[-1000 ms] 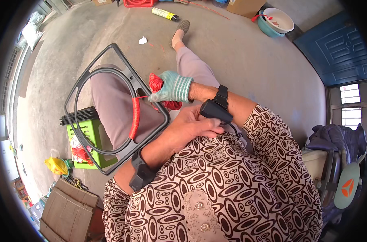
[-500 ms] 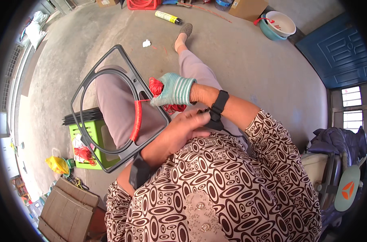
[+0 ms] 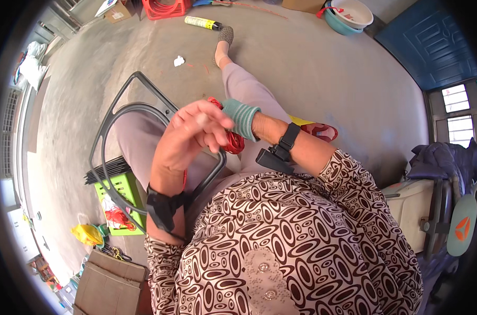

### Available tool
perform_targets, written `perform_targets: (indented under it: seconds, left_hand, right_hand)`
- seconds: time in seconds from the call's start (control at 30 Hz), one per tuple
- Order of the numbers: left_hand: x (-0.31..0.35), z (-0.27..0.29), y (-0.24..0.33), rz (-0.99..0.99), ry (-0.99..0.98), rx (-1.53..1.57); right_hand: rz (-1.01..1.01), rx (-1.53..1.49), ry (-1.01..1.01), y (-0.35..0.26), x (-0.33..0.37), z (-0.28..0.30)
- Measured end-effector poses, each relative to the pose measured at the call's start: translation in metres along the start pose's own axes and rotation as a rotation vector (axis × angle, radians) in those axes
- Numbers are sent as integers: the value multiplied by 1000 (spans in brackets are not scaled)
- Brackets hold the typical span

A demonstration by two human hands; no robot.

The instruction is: Winding a red cord around the circular opening of a black plastic frame.

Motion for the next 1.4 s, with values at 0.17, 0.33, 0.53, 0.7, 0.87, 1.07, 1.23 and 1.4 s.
perform_targets:
  seconds: [0.17, 0.33, 0.53, 0.7, 0.87, 1.07, 1.23, 1.4]
  left_hand:
    - [-1, 53, -17, -111, 203, 264]
    - [-5, 43, -24, -97, 330, 52]
    - [-3, 29, -35, -8, 430, -571]
    - [-6, 18, -48, 80, 317, -516]
    - [-6, 20, -37, -41, 407, -449]
    - [-20, 2, -50, 5, 281, -545]
    - [-26, 4, -54, 109, 312, -228]
    - [-37, 16, -64, 26, 321, -63]
  right_hand:
    - [-252, -116, 114, 13, 25, -6]
    - [-136, -44, 122, 2, 51, 22]
    - [-79, -79, 293, -45, 83, 61]
    - [-4, -142, 266, -65, 88, 67]
    - [130, -835, 531, -28, 63, 104]
    - [241, -1202, 622, -54, 12, 84]
    - [397, -1333, 262, -88, -30, 69]
    - [403, -1357, 315, -84, -55, 60]
Point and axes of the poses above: each hand's wrist, its own x-axis away from the middle knuckle, its own z-axis out of the back of the hand, y = z × x, the point moved 7 cm from there along -x, towards the middle knuckle, and after that the axes turned 10 degrees about z, right-handed, at the moved point
